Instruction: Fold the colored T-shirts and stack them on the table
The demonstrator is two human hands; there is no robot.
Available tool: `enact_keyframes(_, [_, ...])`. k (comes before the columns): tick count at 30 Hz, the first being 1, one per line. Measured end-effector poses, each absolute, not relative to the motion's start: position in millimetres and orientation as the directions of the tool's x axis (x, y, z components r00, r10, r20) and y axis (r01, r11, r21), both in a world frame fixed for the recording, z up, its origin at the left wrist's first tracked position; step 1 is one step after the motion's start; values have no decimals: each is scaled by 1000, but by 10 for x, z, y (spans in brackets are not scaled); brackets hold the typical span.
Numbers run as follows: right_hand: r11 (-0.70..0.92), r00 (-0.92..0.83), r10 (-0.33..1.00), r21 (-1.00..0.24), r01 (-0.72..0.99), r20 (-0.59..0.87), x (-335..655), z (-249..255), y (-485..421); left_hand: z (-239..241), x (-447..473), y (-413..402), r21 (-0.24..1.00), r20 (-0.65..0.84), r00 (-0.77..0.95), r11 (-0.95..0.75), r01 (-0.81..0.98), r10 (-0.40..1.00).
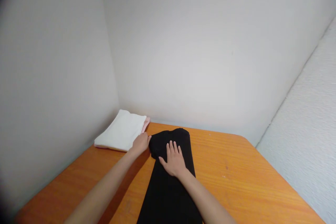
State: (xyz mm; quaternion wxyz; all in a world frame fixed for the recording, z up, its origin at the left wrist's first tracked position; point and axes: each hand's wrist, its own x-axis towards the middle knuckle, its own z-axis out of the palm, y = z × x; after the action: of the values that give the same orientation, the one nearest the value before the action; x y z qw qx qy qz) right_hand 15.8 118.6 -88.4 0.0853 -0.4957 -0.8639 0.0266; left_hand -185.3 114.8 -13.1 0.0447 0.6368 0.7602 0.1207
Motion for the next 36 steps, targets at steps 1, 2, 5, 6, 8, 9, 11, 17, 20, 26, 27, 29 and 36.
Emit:
enact_keyframes(1, [507, -493, 861, -142, 850, 126, 101, -900, 1141, -191, -1908, 1223, 234, 75, -188, 166, 958, 979])
enact_keyframes(2, [508, -492, 861, -154, 847, 131, 40, -920, 1096, -247, -1967, 1273, 228, 61, -190, 172, 958, 980])
enact_keyframes(5, [514, -492, 857, -194, 836, 151, -152, -969, 975, -346, -2191, 1341, 225, -12, -184, 182, 957, 983])
enact_keyframes(6, [518, -494, 855, -207, 830, 158, -213, -973, 940, -347, -2278, 1357, 235, -44, -178, 184, 955, 983])
enact_keyframes(8, [526, -498, 850, -232, 818, 171, -327, -952, 874, -301, -2442, 1399, 269, -108, -166, 189, 944, 980])
enact_keyframes(9, [530, -500, 848, -246, 811, 177, -379, -930, 837, -259, -2509, 1426, 290, -135, -161, 194, 937, 978])
enact_keyframes(11, [543, -511, 839, -276, 793, 186, -484, -874, 740, -162, -2582, 1491, 324, -177, -151, 202, 924, 973])
enact_keyframes(17, [595, -557, 802, -362, 718, 213, -746, -770, 135, -41, -2280, 1606, 390, -155, 13, 49, 919, 988])
enact_keyframes(20, [714, -660, 698, -334, 615, 277, -728, -879, -188, -156, -2095, 1465, 406, -86, 182, -132, 904, 979])
enact_keyframes(26, [935, -791, 283, 28, 354, 543, -614, -1415, -521, -562, -2019, 984, 285, 17, 367, -356, 890, 930])
enact_keyframes(27, [937, -785, 247, 66, 342, 568, -605, -1446, -577, -603, -2001, 954, 264, 37, 366, -362, 894, 930])
enact_keyframes(29, [943, -790, 207, 96, 317, 577, -560, -1383, -704, -620, -1961, 961, 234, 79, 362, -371, 899, 929])
enact_keyframes(36, [991, -957, 132, -68, 118, 257, 240, -474, -907, -140, -2268, 886, 181, 198, 471, -504, 844, 860])
